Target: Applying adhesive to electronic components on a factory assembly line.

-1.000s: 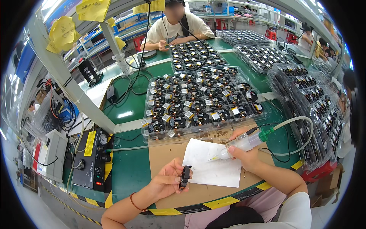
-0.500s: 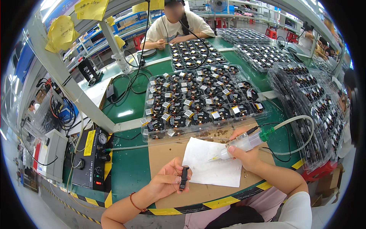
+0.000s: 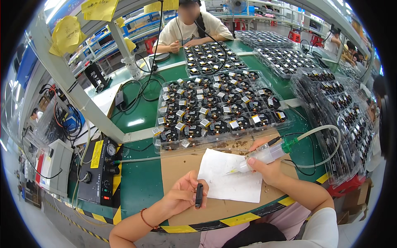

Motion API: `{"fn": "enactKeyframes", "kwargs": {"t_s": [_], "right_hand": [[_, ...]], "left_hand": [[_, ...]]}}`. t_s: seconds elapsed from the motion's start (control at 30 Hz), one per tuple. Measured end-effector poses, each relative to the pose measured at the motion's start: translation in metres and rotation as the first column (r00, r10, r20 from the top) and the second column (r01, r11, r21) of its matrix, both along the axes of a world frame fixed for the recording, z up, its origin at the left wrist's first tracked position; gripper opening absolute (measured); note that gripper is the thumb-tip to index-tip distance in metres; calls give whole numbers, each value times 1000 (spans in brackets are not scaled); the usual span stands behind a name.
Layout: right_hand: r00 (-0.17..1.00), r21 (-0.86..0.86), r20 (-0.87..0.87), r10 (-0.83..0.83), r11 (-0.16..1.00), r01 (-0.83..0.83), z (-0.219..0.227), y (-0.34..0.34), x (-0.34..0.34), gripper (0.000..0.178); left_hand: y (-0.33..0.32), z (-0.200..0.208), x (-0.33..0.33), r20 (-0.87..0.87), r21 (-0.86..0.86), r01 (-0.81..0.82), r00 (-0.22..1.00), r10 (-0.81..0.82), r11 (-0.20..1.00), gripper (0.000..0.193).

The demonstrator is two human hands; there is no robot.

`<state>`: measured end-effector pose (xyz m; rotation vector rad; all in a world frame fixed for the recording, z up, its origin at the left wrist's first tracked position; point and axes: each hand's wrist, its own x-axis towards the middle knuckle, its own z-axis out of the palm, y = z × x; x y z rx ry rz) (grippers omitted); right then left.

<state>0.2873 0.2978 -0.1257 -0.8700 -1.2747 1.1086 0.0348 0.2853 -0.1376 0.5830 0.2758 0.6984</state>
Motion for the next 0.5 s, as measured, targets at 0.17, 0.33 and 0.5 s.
{"fn": "enactKeyframes", "kwargs": {"t_s": [0.17,0.33,0.5], "right_hand": [[1000,2,-2,1,1000,-1,0,1,0,27],[1000,-1,-1,4,1000,-4,1,0,0,27],[1000,5,-1,-8,1000,8,2,0,0,26]], "left_hand": [[-1,0,1,-5,1,-17,1000,17,1000,23],[0,1,0,-14,11,9,1000,-9,1000,25],[0,0,0,-23,5,11,1000,-11,1000,26]]}}
